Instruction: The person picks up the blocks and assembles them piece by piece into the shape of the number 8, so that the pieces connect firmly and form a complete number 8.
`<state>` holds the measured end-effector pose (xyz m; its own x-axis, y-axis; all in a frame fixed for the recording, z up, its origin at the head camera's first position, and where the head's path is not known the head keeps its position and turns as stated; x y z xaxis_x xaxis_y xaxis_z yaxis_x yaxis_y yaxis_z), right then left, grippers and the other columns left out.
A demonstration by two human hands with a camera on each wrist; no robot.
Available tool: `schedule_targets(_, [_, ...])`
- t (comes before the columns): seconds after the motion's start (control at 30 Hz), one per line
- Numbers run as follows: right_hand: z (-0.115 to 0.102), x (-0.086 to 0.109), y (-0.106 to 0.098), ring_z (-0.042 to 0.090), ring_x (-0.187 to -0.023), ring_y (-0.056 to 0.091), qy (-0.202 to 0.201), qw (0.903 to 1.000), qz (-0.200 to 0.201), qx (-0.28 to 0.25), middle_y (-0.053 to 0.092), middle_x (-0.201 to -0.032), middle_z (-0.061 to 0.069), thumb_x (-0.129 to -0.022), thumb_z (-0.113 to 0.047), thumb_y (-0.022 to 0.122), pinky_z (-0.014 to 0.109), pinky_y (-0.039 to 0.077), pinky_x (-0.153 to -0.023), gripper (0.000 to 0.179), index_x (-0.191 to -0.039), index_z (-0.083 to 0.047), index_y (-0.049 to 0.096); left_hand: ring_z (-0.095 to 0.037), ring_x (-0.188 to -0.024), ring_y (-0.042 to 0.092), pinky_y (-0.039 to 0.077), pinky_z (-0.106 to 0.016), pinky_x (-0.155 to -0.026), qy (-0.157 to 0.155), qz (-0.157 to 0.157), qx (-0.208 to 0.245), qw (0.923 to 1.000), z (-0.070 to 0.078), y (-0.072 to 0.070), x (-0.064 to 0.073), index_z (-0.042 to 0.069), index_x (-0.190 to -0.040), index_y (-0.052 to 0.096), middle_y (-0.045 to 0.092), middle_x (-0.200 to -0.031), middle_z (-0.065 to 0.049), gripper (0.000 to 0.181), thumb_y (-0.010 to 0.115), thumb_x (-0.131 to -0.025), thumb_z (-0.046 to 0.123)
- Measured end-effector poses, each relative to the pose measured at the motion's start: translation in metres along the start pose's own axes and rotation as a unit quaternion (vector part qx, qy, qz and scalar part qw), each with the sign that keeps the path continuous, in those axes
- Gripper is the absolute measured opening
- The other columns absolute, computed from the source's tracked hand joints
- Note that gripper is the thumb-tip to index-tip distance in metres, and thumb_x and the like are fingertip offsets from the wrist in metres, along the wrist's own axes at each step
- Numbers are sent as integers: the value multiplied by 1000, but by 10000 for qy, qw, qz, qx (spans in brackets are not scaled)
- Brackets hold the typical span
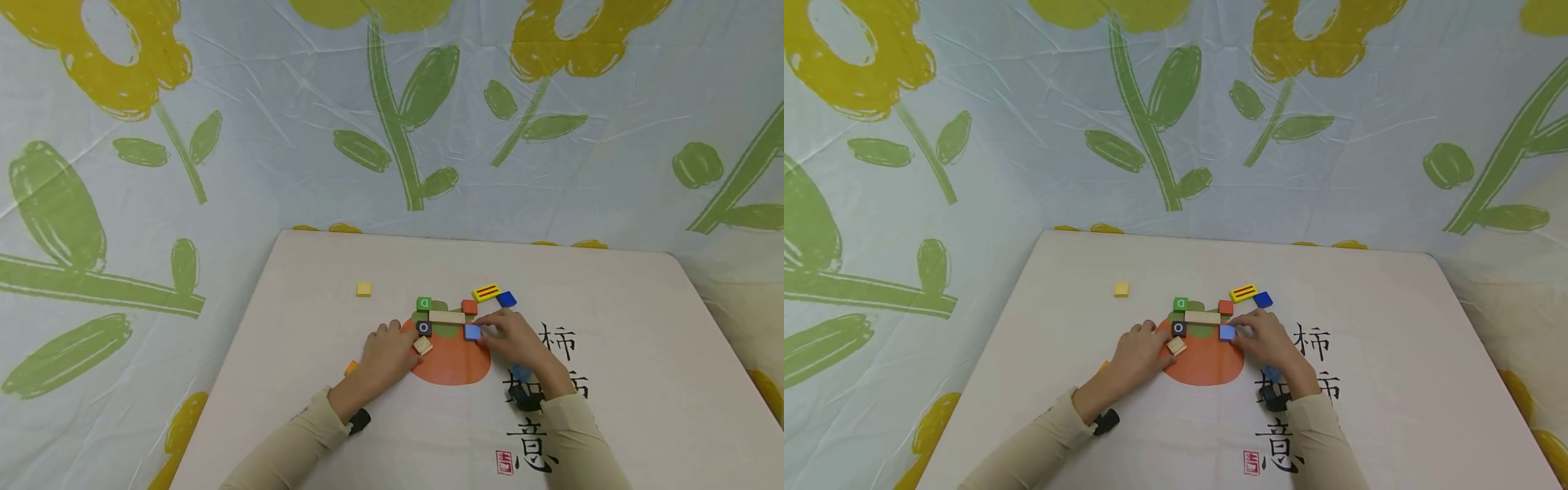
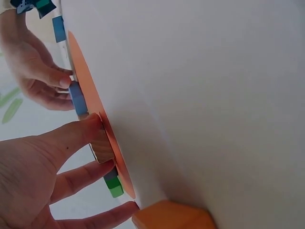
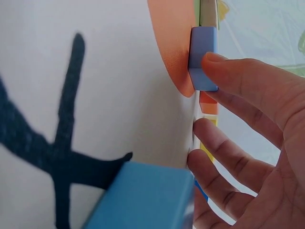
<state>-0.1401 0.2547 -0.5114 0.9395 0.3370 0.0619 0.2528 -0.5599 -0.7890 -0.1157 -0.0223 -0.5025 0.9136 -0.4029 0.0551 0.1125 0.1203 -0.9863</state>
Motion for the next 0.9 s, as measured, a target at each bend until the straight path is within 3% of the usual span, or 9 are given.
schedule_targets(0.33, [0,0,0,29,-99,51,61,10000,-28,-18,59,-109,11,-91,-15,74,43,45,-80,26,-117,-11,73,-25,-79,56,50,-42,-65,66,42,184,9998,-1,1,-1,18,-110,71,58,-91,-9,44,79,-82,52])
schedule_targets(0.6, [-1,1,0,29,-99,52,9,9999,-47,120,60,-112,13,-90,-18,75,43,46,-79,36,-124,-8,70,-26,-79,59,52,-43,-68,41,111,306,9995,0,0,-2,16,-107,73,60,-88,-10,40,75,-87,50])
schedule_targets(0.9, [-3,16,-9,32,-102,58,-178,9989,422,31,63,-117,16,-91,-17,76,51,50,-83,38,-124,-2,68,-28,-78,60,53,-44,-69,111,170,215,9996,2,0,-1,14,-106,73,60,-85,-10,41,75,-87,51])
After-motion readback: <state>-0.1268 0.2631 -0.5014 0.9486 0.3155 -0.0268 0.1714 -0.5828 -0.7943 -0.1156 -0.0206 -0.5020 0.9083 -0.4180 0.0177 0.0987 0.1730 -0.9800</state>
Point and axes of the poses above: each hand's wrist, its own x-axis away from the middle knuckle, its own y-axis out of the palm, z = x × y, the point moved 1 cm from there along -x, towards the middle knuckle
